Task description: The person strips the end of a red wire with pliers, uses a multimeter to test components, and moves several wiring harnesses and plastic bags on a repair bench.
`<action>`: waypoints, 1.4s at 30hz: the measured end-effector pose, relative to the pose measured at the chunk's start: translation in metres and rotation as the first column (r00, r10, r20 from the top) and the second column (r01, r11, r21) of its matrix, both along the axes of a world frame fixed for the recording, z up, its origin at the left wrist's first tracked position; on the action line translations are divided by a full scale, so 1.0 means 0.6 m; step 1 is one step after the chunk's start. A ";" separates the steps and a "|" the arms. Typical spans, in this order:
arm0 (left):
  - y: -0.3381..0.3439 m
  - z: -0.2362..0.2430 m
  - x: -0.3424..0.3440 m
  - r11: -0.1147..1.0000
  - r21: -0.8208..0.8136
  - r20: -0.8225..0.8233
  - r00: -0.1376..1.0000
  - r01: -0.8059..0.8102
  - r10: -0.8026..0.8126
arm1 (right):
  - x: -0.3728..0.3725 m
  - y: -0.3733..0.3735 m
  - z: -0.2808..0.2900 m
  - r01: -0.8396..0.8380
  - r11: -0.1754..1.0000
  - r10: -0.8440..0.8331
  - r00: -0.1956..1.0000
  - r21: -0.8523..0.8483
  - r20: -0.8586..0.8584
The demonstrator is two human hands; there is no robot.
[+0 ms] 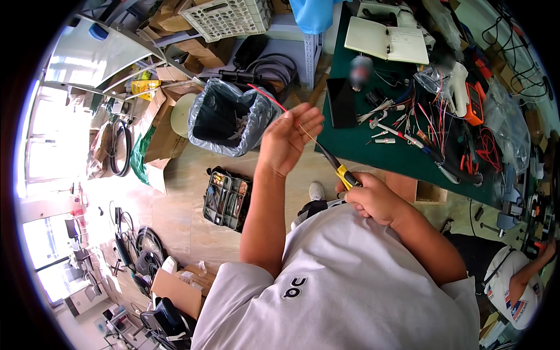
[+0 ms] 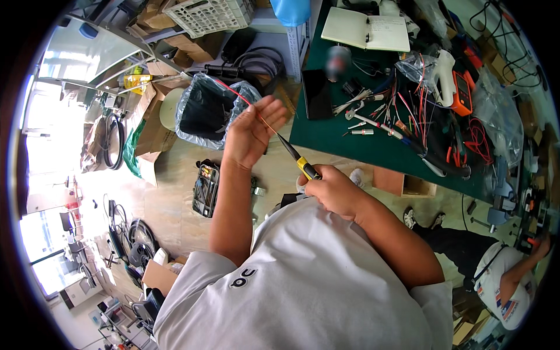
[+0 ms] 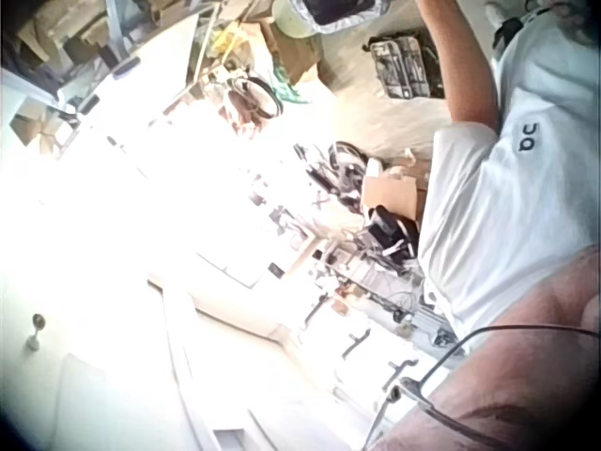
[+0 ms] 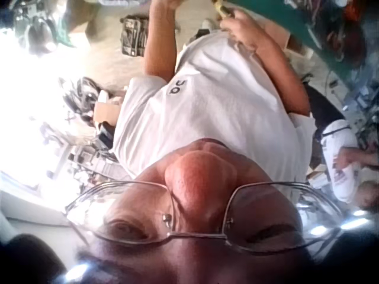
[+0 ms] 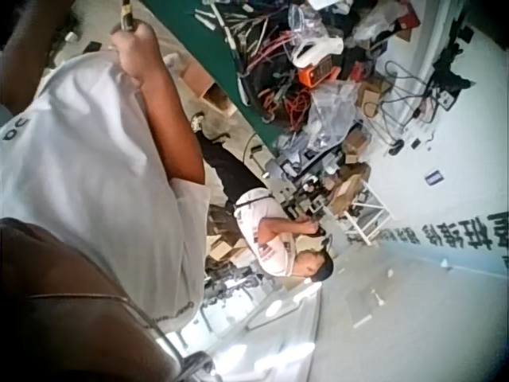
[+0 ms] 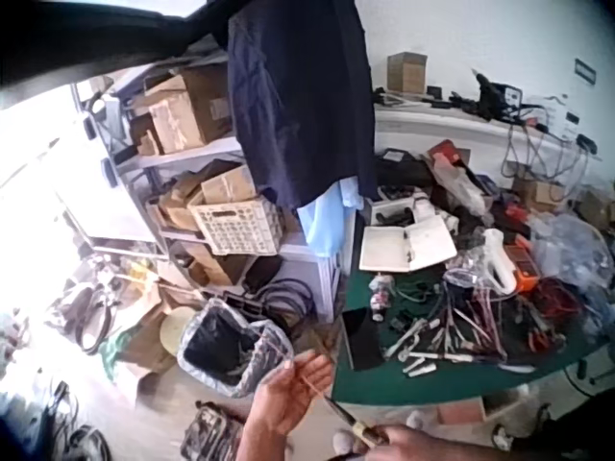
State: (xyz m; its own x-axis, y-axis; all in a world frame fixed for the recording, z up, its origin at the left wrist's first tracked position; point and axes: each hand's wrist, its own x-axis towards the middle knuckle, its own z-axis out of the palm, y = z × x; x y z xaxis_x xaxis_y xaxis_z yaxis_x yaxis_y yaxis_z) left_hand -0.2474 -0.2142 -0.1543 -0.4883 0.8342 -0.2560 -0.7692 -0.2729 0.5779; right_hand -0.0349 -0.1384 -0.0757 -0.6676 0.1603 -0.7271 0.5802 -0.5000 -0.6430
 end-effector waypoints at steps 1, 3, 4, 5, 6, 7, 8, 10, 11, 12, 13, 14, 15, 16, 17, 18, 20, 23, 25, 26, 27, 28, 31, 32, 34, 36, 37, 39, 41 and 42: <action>-0.006 0.002 0.010 0.999 0.014 -0.002 0.999 0.036 -0.036 | 0.002 0.001 0.000 0.011 0.996 -0.012 1.000 -0.087 -0.009; -0.012 0.004 0.011 1.000 -0.012 0.036 0.999 -0.008 0.008 | 0.006 -0.002 0.002 -0.004 0.994 0.003 1.000 -0.105 -0.010; -0.012 0.009 0.010 0.999 -0.028 0.037 0.999 -0.028 0.029 | 0.008 -0.003 0.003 -0.008 0.994 0.007 1.000 -0.112 -0.011; -0.013 0.012 0.009 0.998 -0.045 0.038 0.998 -0.047 0.049 | 0.011 -0.005 0.003 -0.020 0.994 0.018 1.000 -0.104 -0.020; -0.013 0.005 0.002 0.997 -0.005 0.042 0.996 -0.075 0.075 | 0.015 -0.007 0.001 -0.031 0.995 0.028 0.999 -0.096 -0.029; -0.013 0.000 -0.008 0.994 0.033 0.048 0.994 -0.103 0.101 | 0.018 -0.009 0.000 -0.043 0.995 0.040 0.999 -0.089 -0.037; -0.014 -0.004 -0.014 0.989 0.072 0.055 0.990 -0.131 0.127 | 0.020 -0.011 -0.001 -0.048 0.996 0.045 0.998 -0.069 -0.044; -0.013 0.007 -0.009 0.981 -0.049 0.017 0.982 -0.186 0.187 | 0.024 -0.014 -0.003 -0.055 0.998 0.053 0.997 -0.031 -0.055; -0.012 0.014 -0.005 0.971 -0.109 -0.004 0.977 -0.213 0.214 | 0.024 -0.016 -0.002 -0.061 0.998 0.062 0.996 0.013 -0.069; -0.014 0.013 -0.004 0.969 -0.119 -0.025 0.976 -0.217 0.216 | 0.024 -0.019 0.000 -0.067 0.996 0.071 0.994 0.057 -0.081; -0.018 0.013 -0.004 0.967 -0.127 -0.046 0.975 -0.221 0.217 | 0.025 -0.021 0.003 -0.071 0.992 0.081 0.992 0.103 -0.094; -0.021 0.012 -0.005 0.965 -0.135 -0.067 0.974 -0.226 0.218 | 0.027 -0.022 0.001 -0.075 0.990 0.089 0.990 0.119 -0.110; -0.025 0.012 -0.008 0.969 -0.127 -0.056 0.977 -0.210 0.205 | 0.029 -0.024 -0.002 -0.079 0.988 0.096 0.988 0.135 -0.125; -0.030 0.013 -0.012 0.973 -0.120 -0.046 0.980 -0.195 0.191 | 0.030 -0.026 -0.005 -0.083 0.985 0.105 0.985 0.150 -0.141; -0.033 0.015 -0.013 0.977 -0.112 -0.036 0.983 -0.181 0.178 | 0.032 -0.028 -0.006 -0.085 0.984 0.108 0.984 0.157 -0.144; -0.035 0.018 -0.012 0.974 -0.129 -0.038 0.983 -0.185 0.182 | 0.034 -0.029 -0.008 -0.087 0.983 0.112 0.983 0.164 -0.147; -0.033 0.038 -0.008 0.968 -0.164 -0.042 0.982 -0.189 0.184 | 0.038 -0.031 -0.011 -0.081 0.983 0.106 0.983 0.164 -0.147; -0.028 0.081 0.005 0.956 -0.217 -0.081 0.980 -0.196 0.182 | 0.044 -0.031 -0.012 -0.080 0.984 0.101 0.986 0.157 -0.133; -0.032 0.074 -0.002 0.959 -0.200 -0.065 0.979 -0.200 0.191 | 0.048 -0.030 -0.005 -0.100 0.980 0.120 0.986 0.170 -0.112; -0.035 0.069 -0.007 0.960 -0.190 -0.057 0.979 -0.204 0.196 | 0.049 -0.031 -0.005 -0.099 0.981 0.121 0.985 0.169 -0.124; -0.039 0.059 -0.013 0.973 -0.146 -0.045 0.984 -0.178 0.173 | 0.050 -0.034 -0.007 -0.098 0.981 0.122 0.983 0.169 -0.136; -0.044 0.044 -0.019 0.983 -0.104 -0.034 0.989 -0.149 0.146 | 0.051 -0.037 -0.009 -0.096 0.981 0.121 0.982 0.166 -0.147; -0.058 0.027 -0.037 0.997 0.061 0.027 0.999 -0.041 0.039 | 0.051 -0.041 -0.009 -0.112 0.969 0.150 0.975 0.219 -0.165; -0.060 0.028 -0.038 0.992 0.123 0.049 0.999 -0.003 -0.003 | 0.051 -0.042 -0.009 -0.102 0.973 0.137 0.977 0.208 -0.164; -0.049 0.046 -0.024 0.997 0.006 -0.017 0.997 -0.079 0.079 | 0.052 -0.043 -0.007 -0.079 0.979 0.110 0.981 0.187 -0.161; -0.041 0.065 -0.017 0.989 -0.041 -0.065 0.988 -0.140 0.137 | 0.054 -0.036 0.000 -0.078 0.976 0.113 0.980 0.203 -0.167; -0.041 0.069 -0.017 0.987 -0.035 -0.077 0.985 -0.159 0.156 | 0.056 -0.034 0.002 -0.078 0.975 0.114 0.979 0.209 -0.169; -0.039 0.070 -0.018 0.982 -0.024 -0.078 0.979 -0.190 0.187 | 0.056 -0.034 0.000 -0.081 0.980 0.117 0.974 0.184 -0.195; -0.039 0.067 -0.021 0.977 -0.021 -0.061 0.976 -0.211 0.209 | 0.056 -0.034 0.001 -0.083 0.980 0.120 0.971 0.179 -0.205; -0.040 0.066 -0.022 0.975 -0.024 -0.059 0.974 -0.220 0.219 | 0.055 -0.032 0.002 -0.086 0.978 0.124 0.972 0.188 -0.200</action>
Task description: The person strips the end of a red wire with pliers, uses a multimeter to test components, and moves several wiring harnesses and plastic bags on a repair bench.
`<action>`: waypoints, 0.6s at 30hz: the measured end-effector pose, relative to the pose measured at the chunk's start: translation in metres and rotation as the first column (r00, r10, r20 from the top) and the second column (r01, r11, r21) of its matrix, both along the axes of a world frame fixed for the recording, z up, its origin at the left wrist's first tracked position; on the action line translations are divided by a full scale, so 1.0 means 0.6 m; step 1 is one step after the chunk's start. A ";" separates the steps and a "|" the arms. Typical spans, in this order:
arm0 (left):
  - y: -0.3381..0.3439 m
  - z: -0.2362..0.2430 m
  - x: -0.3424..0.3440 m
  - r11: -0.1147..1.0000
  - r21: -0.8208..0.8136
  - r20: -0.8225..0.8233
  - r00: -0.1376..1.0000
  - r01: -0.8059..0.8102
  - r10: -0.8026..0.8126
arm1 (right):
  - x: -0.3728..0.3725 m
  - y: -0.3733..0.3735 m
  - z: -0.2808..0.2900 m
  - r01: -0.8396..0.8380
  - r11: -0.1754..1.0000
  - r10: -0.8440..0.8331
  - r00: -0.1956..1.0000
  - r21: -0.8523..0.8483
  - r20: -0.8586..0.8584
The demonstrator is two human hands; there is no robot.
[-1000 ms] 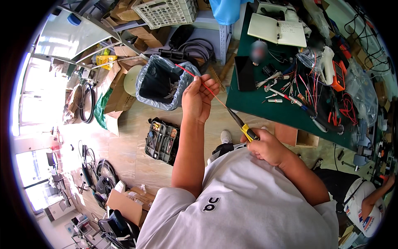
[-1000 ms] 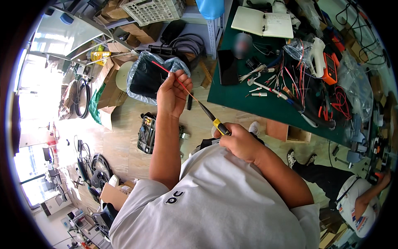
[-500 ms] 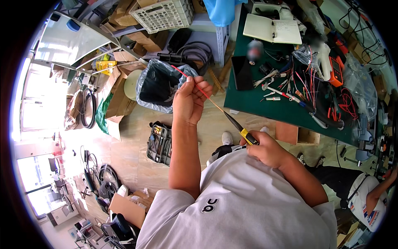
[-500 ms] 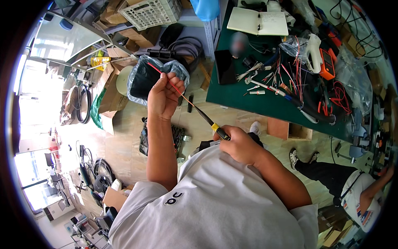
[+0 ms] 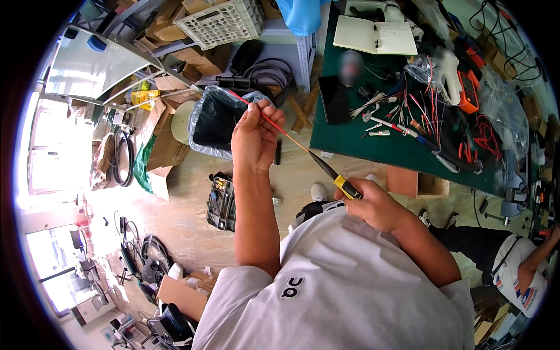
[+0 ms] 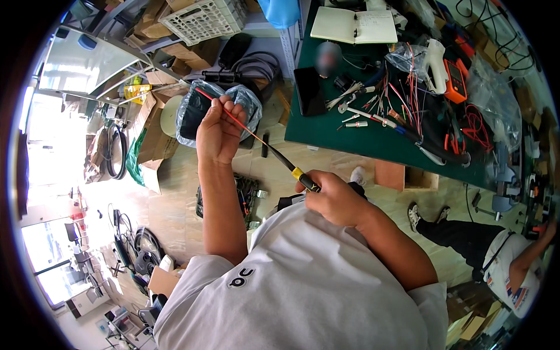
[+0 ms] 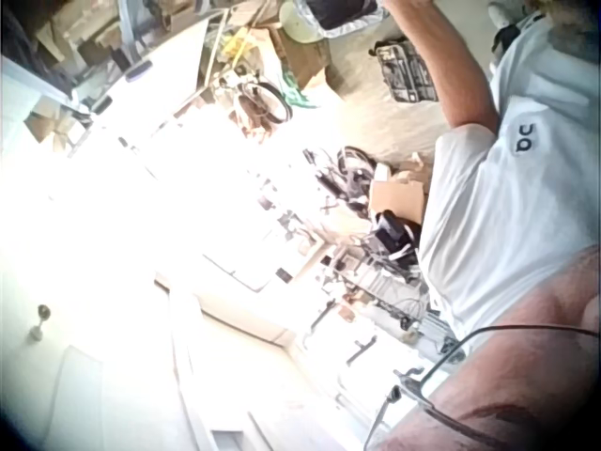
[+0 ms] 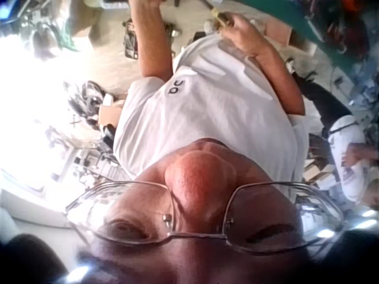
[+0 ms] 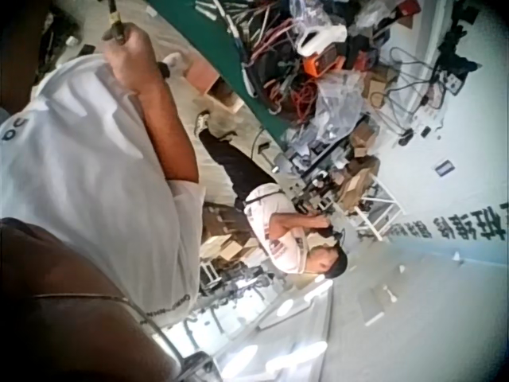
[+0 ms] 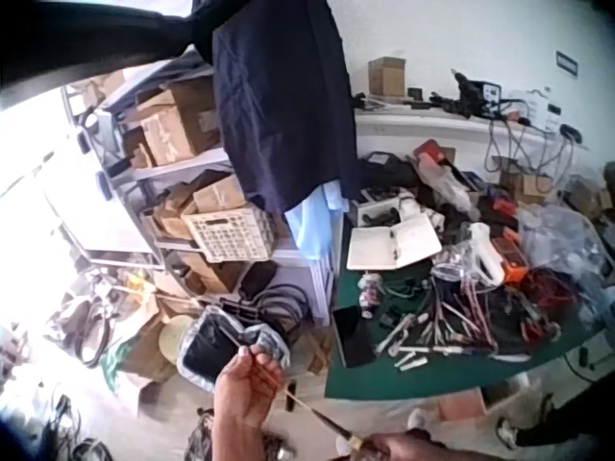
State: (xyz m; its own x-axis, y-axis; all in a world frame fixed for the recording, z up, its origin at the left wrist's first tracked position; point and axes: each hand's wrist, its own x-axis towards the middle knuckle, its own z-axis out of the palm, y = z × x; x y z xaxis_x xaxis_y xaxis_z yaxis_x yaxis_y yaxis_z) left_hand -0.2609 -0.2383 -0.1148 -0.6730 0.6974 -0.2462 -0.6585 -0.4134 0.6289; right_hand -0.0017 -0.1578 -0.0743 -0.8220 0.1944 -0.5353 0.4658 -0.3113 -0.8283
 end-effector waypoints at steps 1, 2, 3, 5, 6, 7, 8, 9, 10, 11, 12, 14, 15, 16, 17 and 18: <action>0.003 -0.002 0.001 1.000 0.004 -0.001 1.000 -0.005 0.005 | 0.003 0.002 0.001 0.003 1.000 -0.003 1.000 0.015 0.001; 0.005 -0.003 0.003 1.000 0.007 -0.001 1.000 -0.010 0.010 | 0.006 0.002 0.000 0.004 1.000 -0.004 1.000 0.003 -0.001; 0.009 -0.002 0.004 1.000 0.004 -0.003 1.000 -0.012 0.012 | 0.007 0.002 0.000 0.004 1.000 -0.004 1.000 -0.010 -0.003; 0.015 0.005 0.002 1.000 -0.010 -0.004 1.000 -0.022 0.022 | 0.008 0.002 0.002 0.004 1.000 -0.004 1.000 -0.022 -0.005; 0.016 0.003 -0.002 0.999 0.048 0.000 1.000 -0.005 0.005 | 0.009 0.002 0.003 0.008 1.000 -0.008 1.000 -0.017 -0.008; 0.016 0.001 -0.008 0.994 0.109 0.003 1.000 0.012 -0.013 | 0.012 0.003 0.006 0.013 1.000 -0.013 1.000 -0.010 -0.012; 0.015 -0.003 -0.017 0.985 0.170 0.005 0.999 0.031 -0.032 | 0.015 0.003 0.003 0.008 1.000 -0.008 0.999 0.013 -0.036; 0.010 -0.007 -0.031 0.978 0.209 0.002 1.000 0.014 -0.015 | 0.020 0.002 -0.002 0.005 0.999 -0.003 0.998 0.036 -0.059; 0.008 0.000 -0.041 0.983 0.177 -0.018 0.999 -0.041 0.045 | 0.026 0.004 -0.005 0.005 0.998 0.000 0.997 0.060 -0.081; 0.009 0.010 -0.047 0.984 0.148 -0.037 0.994 -0.097 0.104 | 0.032 0.009 -0.004 -0.016 0.997 0.020 0.998 0.078 -0.059; 0.006 0.024 -0.048 0.989 0.057 -0.094 0.985 -0.138 0.143 | 0.040 0.015 -0.002 -0.036 0.995 0.039 0.999 0.094 -0.037; 0.009 0.043 -0.037 0.985 -0.059 -0.153 0.977 -0.162 0.151 | 0.050 0.021 0.003 -0.026 0.992 0.029 0.999 0.120 -0.020; 0.012 0.046 -0.030 0.981 -0.103 -0.172 0.974 -0.165 0.146 | 0.051 0.026 0.007 0.003 0.991 0.001 1.000 0.132 -0.029; 0.016 0.046 -0.017 0.948 -0.187 -0.334 0.924 -0.259 0.186 | 0.054 0.030 0.009 0.034 0.989 -0.029 0.999 0.142 -0.041; 0.023 0.046 0.003 0.900 -0.246 -0.491 0.847 -0.360 0.205 | 0.057 0.035 0.009 0.035 0.972 -0.028 0.999 0.234 -0.036; 0.025 0.047 0.023 0.840 -0.281 -0.635 0.746 -0.465 0.201 | 0.063 0.041 0.008 0.036 0.945 -0.028 0.999 0.324 -0.030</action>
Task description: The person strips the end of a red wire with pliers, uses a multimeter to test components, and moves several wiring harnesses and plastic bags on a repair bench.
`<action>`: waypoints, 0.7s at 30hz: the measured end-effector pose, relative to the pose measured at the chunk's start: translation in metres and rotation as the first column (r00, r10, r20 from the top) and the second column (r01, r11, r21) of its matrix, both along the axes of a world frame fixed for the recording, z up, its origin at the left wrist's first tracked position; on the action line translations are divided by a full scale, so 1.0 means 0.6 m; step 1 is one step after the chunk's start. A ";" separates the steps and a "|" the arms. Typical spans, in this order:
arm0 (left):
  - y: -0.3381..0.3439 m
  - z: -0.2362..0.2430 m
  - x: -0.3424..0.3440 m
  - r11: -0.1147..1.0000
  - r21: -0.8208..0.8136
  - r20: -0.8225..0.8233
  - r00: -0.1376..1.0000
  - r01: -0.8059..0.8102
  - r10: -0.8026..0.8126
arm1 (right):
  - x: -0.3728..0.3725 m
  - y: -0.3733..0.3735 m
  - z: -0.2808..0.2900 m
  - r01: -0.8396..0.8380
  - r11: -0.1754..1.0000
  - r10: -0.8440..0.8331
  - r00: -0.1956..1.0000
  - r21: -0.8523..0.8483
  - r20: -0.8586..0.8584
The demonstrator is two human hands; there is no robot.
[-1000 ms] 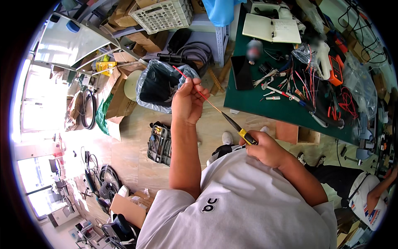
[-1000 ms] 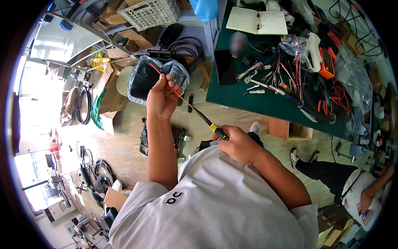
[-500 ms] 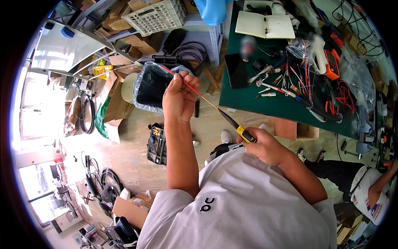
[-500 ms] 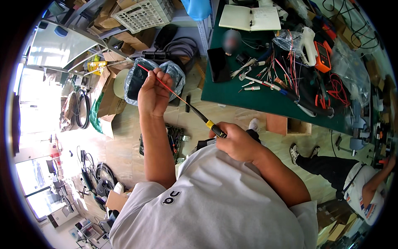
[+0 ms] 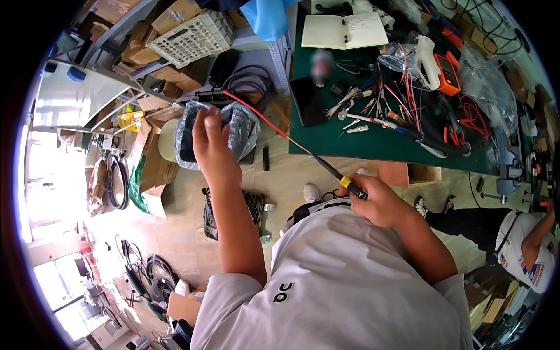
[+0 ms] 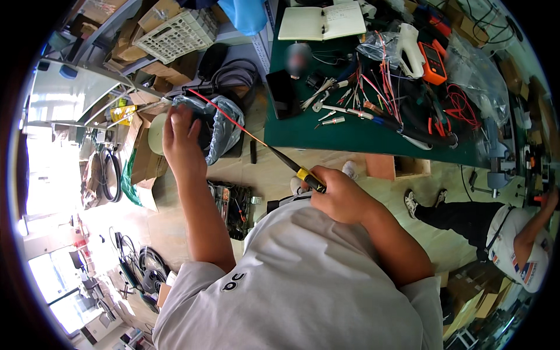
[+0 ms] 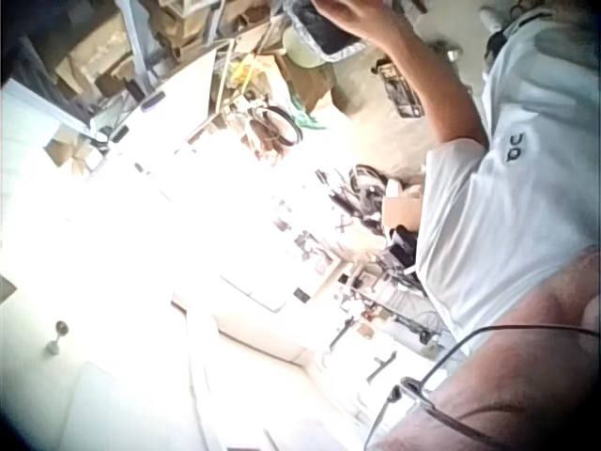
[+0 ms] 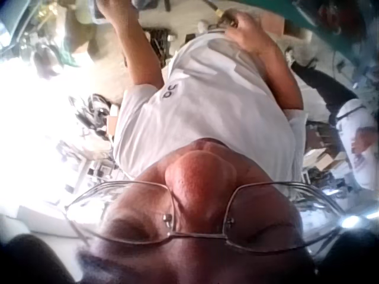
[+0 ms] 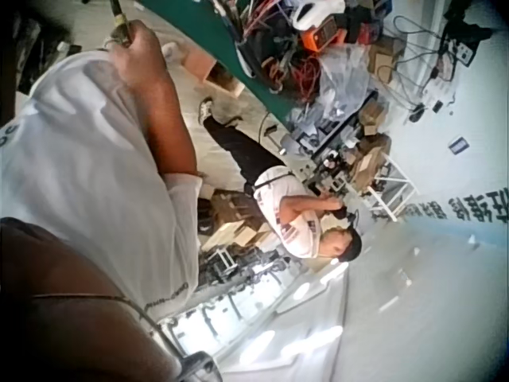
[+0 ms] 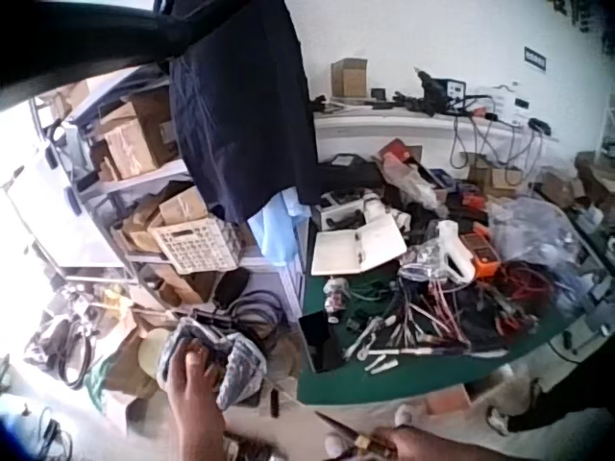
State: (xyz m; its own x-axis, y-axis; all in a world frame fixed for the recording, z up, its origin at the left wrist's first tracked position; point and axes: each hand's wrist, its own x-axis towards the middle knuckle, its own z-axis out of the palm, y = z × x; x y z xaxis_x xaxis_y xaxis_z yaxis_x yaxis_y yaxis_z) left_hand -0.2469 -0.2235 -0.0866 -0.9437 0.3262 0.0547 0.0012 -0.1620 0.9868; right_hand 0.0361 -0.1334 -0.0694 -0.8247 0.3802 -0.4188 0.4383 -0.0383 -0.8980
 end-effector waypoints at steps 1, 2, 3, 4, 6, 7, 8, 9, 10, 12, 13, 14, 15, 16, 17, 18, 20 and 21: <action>-0.008 0.012 0.022 0.973 -0.225 -0.365 0.923 0.042 -0.124 | 0.008 0.006 0.000 0.002 0.996 -0.003 1.000 0.093 0.011; -0.007 0.015 0.044 0.932 -0.359 -0.669 0.709 -0.047 -0.222 | 0.018 0.014 -0.017 0.001 0.983 0.002 1.000 0.184 -0.015; -0.003 0.027 0.063 0.877 -0.458 -0.834 0.411 -0.144 -0.368 | 0.028 0.020 -0.019 -0.002 0.983 -0.002 1.000 0.183 0.023; -0.007 0.035 0.080 0.784 -0.605 -0.772 0.341 -0.139 -0.536 | 0.029 0.024 -0.009 -0.020 0.983 0.010 0.998 0.182 0.056; -0.001 0.036 0.100 0.661 -0.742 -0.668 0.205 -0.112 -0.715 | 0.040 0.039 0.008 -0.071 0.974 0.042 0.990 0.217 0.135; -0.001 0.030 0.098 0.636 -0.772 -0.627 0.197 -0.023 -0.754 | 0.045 0.043 0.014 -0.105 0.963 0.063 0.983 0.247 0.172; -0.003 0.018 0.091 0.603 -0.795 -0.584 0.183 0.066 -0.791 | 0.051 0.046 0.016 -0.140 0.952 0.083 0.974 0.273 0.210; -0.003 0.009 0.088 0.562 -0.812 -0.540 0.165 0.154 -0.825 | 0.060 0.048 0.012 -0.148 0.919 0.077 0.976 0.364 0.202; 0.002 0.003 0.091 0.623 -0.762 -0.609 0.133 0.174 -0.782 | 0.071 0.050 0.002 -0.154 0.880 0.072 0.978 0.450 0.194; 0.000 -0.013 0.094 0.535 -0.806 -0.521 0.126 0.255 -0.844 | 0.081 0.053 -0.003 -0.195 0.800 0.066 0.969 0.567 0.240; -0.001 -0.021 0.095 0.489 -0.822 -0.476 0.119 0.293 -0.871 | 0.086 0.056 -0.006 -0.211 0.755 0.065 0.966 0.621 0.250; 0.001 -0.027 0.097 0.481 -0.825 -0.470 0.114 0.295 -0.875 | 0.093 0.058 -0.010 -0.228 0.706 0.063 0.963 0.671 0.261; 0.003 -0.034 0.099 0.474 -0.829 -0.464 0.108 0.298 -0.879 | 0.101 0.062 -0.015 -0.244 0.653 0.060 0.960 0.717 0.273; 0.004 -0.042 0.101 0.465 -0.833 -0.456 0.104 0.299 -0.884 | 0.110 0.065 -0.021 -0.234 0.640 0.031 0.960 0.732 0.280; 0.006 -0.052 0.097 0.462 -0.843 -0.443 0.129 0.277 -0.887 | 0.122 0.070 -0.029 -0.224 0.627 0.001 0.958 0.746 0.287; 0.012 -0.065 0.089 0.457 -0.852 -0.431 0.154 0.256 -0.889 | 0.136 0.073 -0.035 -0.215 0.614 -0.029 0.956 0.760 0.293; 0.021 -0.089 0.081 0.416 -0.871 -0.359 0.238 0.262 -0.902 | 0.164 0.077 -0.044 -0.142 0.709 -0.119 0.942 0.691 0.315; 0.027 -0.110 0.080 0.432 -0.859 -0.367 0.258 0.275 -0.894 | 0.179 0.078 -0.049 -0.101 0.749 -0.162 0.930 0.655 0.329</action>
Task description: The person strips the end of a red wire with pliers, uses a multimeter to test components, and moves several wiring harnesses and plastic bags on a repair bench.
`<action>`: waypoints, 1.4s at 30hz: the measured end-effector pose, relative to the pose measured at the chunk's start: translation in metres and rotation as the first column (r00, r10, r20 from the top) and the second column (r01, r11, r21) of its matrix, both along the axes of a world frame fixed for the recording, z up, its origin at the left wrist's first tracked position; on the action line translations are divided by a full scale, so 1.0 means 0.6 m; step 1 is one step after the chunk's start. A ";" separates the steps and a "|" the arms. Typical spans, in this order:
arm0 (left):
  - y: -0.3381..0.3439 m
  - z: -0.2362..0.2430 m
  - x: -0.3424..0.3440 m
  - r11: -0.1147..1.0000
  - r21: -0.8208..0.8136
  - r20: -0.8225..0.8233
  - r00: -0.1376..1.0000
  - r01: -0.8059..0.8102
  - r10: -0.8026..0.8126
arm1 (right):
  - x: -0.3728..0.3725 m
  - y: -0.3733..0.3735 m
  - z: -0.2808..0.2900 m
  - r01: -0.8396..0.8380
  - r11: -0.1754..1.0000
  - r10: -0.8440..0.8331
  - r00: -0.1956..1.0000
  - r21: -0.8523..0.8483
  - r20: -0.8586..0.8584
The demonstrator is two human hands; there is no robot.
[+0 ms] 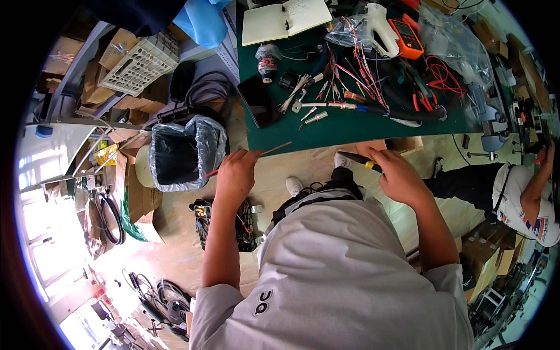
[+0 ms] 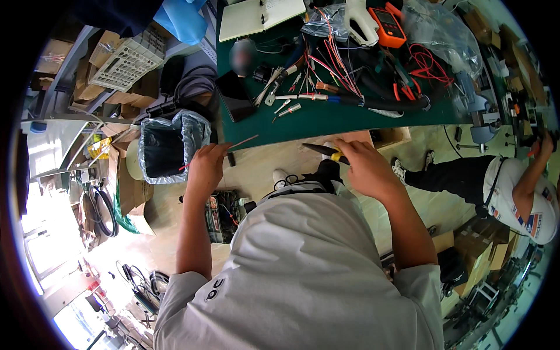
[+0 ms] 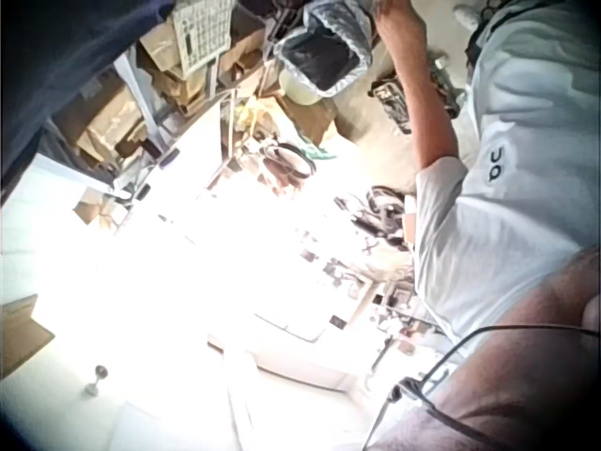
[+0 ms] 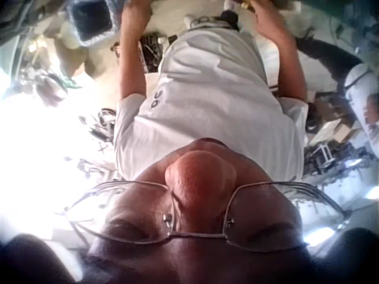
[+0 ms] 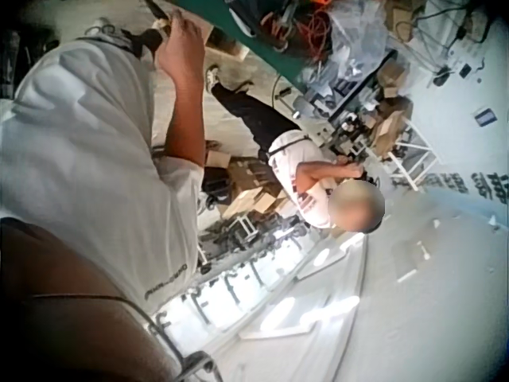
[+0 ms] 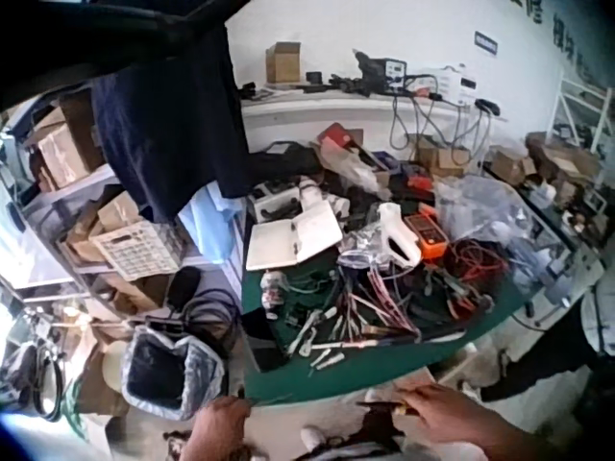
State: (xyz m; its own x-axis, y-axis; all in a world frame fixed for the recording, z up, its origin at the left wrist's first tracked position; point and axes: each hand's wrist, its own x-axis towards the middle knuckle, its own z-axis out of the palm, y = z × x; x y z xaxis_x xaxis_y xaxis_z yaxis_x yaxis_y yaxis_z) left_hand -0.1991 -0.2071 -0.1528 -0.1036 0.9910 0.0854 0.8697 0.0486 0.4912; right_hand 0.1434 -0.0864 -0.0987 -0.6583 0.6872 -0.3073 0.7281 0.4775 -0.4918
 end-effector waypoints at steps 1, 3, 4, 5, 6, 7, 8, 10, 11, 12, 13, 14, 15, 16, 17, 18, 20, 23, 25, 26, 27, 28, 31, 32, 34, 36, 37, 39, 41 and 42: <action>0.006 -0.029 0.000 1.000 0.014 0.022 1.000 -0.013 0.013 | 0.018 -0.001 -0.011 0.050 0.998 -0.049 0.998 -0.040 0.026; 0.015 -0.073 0.005 0.999 0.022 0.049 0.998 -0.048 0.047 | 0.043 -0.005 -0.024 0.105 0.989 -0.089 0.986 -0.108 0.144; 0.021 -0.091 0.014 0.998 0.015 0.057 0.996 -0.064 0.063 | 0.056 -0.010 -0.031 0.138 0.980 -0.107 0.972 -0.141 0.207; 0.026 -0.106 0.021 0.997 0.010 0.064 0.995 -0.078 0.078 | 0.070 -0.015 -0.040 0.155 0.979 -0.129 0.973 -0.132 0.190; 0.033 -0.121 0.027 0.996 0.041 0.068 0.994 -0.085 0.082 | 0.084 -0.022 -0.050 0.172 0.977 -0.150 0.974 -0.123 0.173; 0.041 -0.136 0.034 0.993 0.072 0.073 0.994 -0.090 0.084 | 0.099 -0.029 -0.059 0.192 0.975 -0.173 0.973 -0.115 0.156; 0.050 -0.144 0.040 0.990 0.104 0.078 0.993 -0.094 0.086 | 0.114 -0.034 -0.068 0.197 0.975 -0.178 0.970 -0.102 0.169; 0.064 -0.155 0.051 0.993 0.059 0.071 0.993 -0.100 0.096 | 0.140 -0.045 -0.081 0.207 0.975 -0.189 0.962 -0.078 0.195; 0.071 -0.161 0.056 0.994 0.035 0.068 0.993 -0.103 0.100 | 0.150 -0.048 -0.084 0.228 0.969 -0.205 0.957 -0.092 0.207; 0.077 -0.168 0.059 0.994 0.033 0.050 0.994 -0.100 0.098 | 0.158 -0.051 -0.086 0.248 0.963 -0.221 0.951 -0.106 0.218; 0.082 -0.175 0.061 0.995 0.031 0.030 0.995 -0.098 0.097 | 0.164 -0.053 -0.089 0.267 0.956 -0.235 0.945 -0.122 0.228; 0.087 -0.182 0.062 0.995 0.028 0.010 0.995 -0.096 0.096 | 0.172 -0.056 -0.091 0.285 0.950 -0.254 0.942 -0.126 0.217; 0.094 -0.190 0.064 0.994 0.043 0.002 0.995 -0.099 0.099 | 0.179 -0.058 -0.093 0.302 0.944 -0.272 0.940 -0.130 0.206; 0.103 -0.196 0.067 0.993 0.058 -0.005 0.995 -0.100 0.101 | 0.185 -0.059 -0.094 0.319 0.938 -0.290 0.936 -0.134 0.198; 0.109 -0.202 0.071 0.992 0.073 -0.011 0.994 -0.104 0.105 | 0.189 -0.059 -0.094 0.328 0.935 -0.300 0.933 -0.133 0.197; 0.112 -0.207 0.073 0.990 0.084 -0.020 0.993 -0.114 0.116 | 0.192 -0.058 -0.093 0.336 0.933 -0.308 0.931 -0.131 0.197; 0.121 -0.211 0.075 0.985 0.107 -0.038 0.990 -0.134 0.139 | 0.199 -0.056 -0.091 0.355 0.926 -0.327 0.924 -0.131 0.197; 0.123 -0.211 0.076 0.976 0.154 -0.058 0.985 -0.151 0.162 | 0.209 -0.048 -0.092 0.384 0.913 -0.353 0.914 -0.140 0.200; 0.119 -0.208 0.072 0.977 0.129 -0.061 0.982 -0.168 0.177 | 0.216 -0.040 -0.093 0.405 0.902 -0.371 0.905 -0.152 0.208; 0.116 -0.207 0.070 0.977 0.115 -0.063 0.981 -0.177 0.185 | 0.217 -0.035 -0.092 0.408 0.900 -0.374 0.904 -0.154 0.208; 0.114 -0.205 0.068 0.977 0.117 -0.075 0.980 -0.177 0.187 | 0.217 -0.029 -0.089 0.411 0.898 -0.377 0.902 -0.156 0.208; 0.116 -0.204 0.070 0.976 0.124 -0.081 0.979 -0.178 0.189 | 0.220 -0.021 -0.085 0.415 0.898 -0.381 0.901 -0.150 0.209; 0.113 -0.204 0.070 0.977 0.103 -0.113 0.973 -0.188 0.199 | 0.243 -0.006 -0.096 0.480 0.859 -0.471 0.877 -0.178 0.093; 0.115 -0.205 0.071 0.978 0.092 -0.119 0.973 -0.189 0.199 | 0.251 0.001 -0.096 0.516 0.842 -0.518 0.855 -0.155 0.033; 0.120 -0.206 0.072 0.975 0.102 -0.116 0.971 -0.199 0.210 | 0.264 0.019 -0.096 0.586 0.801 -0.597 0.797 -0.119 -0.092; 0.122 -0.204 0.073 0.975 0.111 -0.115 0.973 -0.190 0.203 | 0.276 0.049 -0.092 0.676 0.736 -0.672 0.723 -0.032 -0.158; 0.123 -0.202 0.075 0.975 0.105 -0.120 0.971 -0.194 0.206 | 0.282 0.069 -0.090 0.702 0.711 -0.687 0.705 0.037 -0.177; 0.124 -0.198 0.078 0.975 0.089 -0.137 0.967 -0.204 0.215 | 0.296 0.111 -0.084 0.742 0.661 -0.717 0.669 0.110 -0.196; 0.131 -0.188 0.085 0.974 0.051 -0.132 0.965 -0.221 0.226 | 0.312 0.158 -0.086 0.717 0.648 -0.689 0.695 0.256 -0.204; 0.133 -0.183 0.088 0.972 0.030 -0.132 0.963 -0.233 0.235 | 0.319 0.183 -0.087 0.698 0.638 -0.673 0.711 0.325 -0.206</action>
